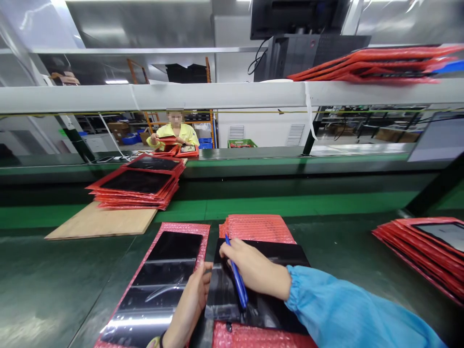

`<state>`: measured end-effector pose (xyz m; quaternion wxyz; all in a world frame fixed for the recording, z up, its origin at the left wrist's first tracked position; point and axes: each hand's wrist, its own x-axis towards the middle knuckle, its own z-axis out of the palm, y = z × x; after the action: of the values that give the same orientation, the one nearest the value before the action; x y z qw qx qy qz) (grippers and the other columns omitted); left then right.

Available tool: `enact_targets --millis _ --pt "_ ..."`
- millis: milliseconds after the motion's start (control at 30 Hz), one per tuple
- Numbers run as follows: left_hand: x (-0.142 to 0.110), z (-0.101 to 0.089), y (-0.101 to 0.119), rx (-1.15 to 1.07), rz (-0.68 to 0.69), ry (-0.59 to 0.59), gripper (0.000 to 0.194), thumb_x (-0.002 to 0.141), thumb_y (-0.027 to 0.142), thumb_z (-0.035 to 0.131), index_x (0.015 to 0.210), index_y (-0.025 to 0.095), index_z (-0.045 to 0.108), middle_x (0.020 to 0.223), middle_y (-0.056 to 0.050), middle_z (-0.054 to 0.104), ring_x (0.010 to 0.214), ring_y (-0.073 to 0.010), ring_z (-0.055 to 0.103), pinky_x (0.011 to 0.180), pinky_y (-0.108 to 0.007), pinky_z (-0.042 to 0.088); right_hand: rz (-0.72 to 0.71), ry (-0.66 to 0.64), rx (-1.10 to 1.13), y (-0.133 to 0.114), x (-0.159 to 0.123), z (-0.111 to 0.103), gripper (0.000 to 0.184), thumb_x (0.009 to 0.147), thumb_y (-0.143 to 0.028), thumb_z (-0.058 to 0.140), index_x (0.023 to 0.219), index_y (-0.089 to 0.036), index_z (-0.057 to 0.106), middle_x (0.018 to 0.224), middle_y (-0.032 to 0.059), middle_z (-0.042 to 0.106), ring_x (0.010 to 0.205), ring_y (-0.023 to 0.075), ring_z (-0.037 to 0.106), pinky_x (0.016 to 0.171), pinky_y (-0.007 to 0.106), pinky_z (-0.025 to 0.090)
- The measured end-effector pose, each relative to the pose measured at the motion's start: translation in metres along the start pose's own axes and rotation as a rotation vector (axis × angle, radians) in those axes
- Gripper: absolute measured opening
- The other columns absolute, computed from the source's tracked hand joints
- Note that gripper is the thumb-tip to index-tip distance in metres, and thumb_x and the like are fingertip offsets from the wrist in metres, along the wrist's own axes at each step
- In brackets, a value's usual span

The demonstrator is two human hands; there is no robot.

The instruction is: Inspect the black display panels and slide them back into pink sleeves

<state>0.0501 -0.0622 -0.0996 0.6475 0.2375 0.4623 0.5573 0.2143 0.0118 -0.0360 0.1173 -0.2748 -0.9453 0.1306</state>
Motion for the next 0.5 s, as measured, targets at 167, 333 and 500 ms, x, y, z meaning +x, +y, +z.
enact_targets --millis 167,333,500 --pt "0.002 0.0 -0.003 0.024 -0.002 0.005 0.042 0.064 0.056 0.074 0.078 0.018 0.063 0.055 0.002 0.063 0.056 -0.0187 0.064 0.055 -0.027 0.043 0.152 0.096 -0.003 0.033 0.002 -0.004 0.025 0.083 -0.001 0.044 0.102 -0.013 0.054 0.088 0.011 0.058 0.079 0.0232 0.056 0.069 0.033 0.045" --pt "0.001 -0.001 -0.007 0.049 0.041 0.063 0.037 0.052 0.045 0.085 0.064 0.018 0.063 0.053 0.004 0.059 0.05 -0.013 0.057 0.049 -0.023 0.04 0.083 0.119 0.036 0.005 -0.028 -0.01 0.026 0.087 -0.006 0.044 0.109 -0.017 0.052 0.099 0.0101 0.059 0.087 0.0207 0.058 0.077 0.03 0.047" --pt "0.002 -0.01 -0.01 0.115 0.039 0.2 0.035 0.051 0.033 0.086 0.079 0.02 0.069 0.082 -0.003 0.073 0.081 -0.0195 0.068 0.075 -0.026 0.05 -0.204 -0.014 0.019 -0.035 -0.066 -0.004 0.018 0.09 -0.019 0.053 0.107 -0.02 0.057 0.112 0.0094 0.063 0.105 0.0228 0.057 0.091 0.03 0.045"
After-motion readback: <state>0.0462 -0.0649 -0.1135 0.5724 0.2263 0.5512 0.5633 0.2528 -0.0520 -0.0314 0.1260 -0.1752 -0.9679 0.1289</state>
